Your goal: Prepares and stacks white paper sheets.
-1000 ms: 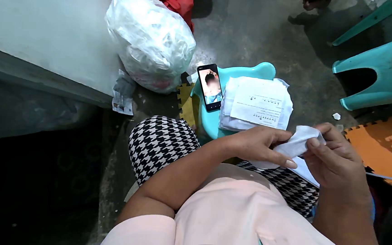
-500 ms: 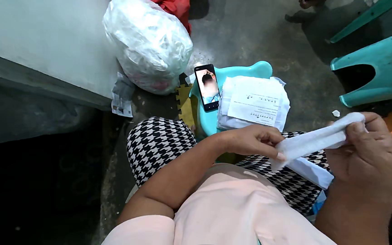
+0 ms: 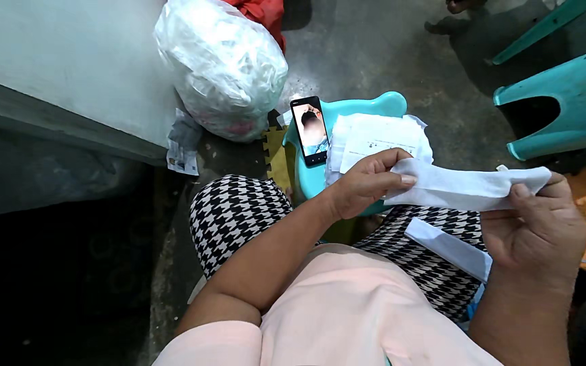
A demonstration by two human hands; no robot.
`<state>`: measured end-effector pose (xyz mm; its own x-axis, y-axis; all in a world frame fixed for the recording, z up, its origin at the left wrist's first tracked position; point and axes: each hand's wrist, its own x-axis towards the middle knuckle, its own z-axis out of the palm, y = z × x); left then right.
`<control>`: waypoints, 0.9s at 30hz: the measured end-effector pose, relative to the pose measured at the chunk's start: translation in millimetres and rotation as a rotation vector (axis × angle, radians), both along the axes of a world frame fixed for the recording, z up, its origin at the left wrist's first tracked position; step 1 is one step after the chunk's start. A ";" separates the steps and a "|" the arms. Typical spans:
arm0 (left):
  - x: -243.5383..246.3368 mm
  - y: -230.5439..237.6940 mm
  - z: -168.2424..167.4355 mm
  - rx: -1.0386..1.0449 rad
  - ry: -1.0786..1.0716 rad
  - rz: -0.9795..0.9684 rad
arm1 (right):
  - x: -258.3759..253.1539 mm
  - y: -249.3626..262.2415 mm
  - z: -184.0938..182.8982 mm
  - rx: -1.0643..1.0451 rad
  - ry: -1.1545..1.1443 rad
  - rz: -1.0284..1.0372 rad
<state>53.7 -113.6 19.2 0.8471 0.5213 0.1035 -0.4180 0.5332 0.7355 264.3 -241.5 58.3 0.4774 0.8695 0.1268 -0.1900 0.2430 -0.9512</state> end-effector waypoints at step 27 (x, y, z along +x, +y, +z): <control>1.2 10.3 -0.1 0.391 0.407 0.467 | 2.3 13.6 -15.5 -0.118 -0.624 -0.050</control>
<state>54.9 -103.2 19.1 0.5567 0.8268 0.0802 -0.1908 0.0333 0.9811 266.6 -227.8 42.8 0.3846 0.8734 0.2987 0.4176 0.1240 -0.9001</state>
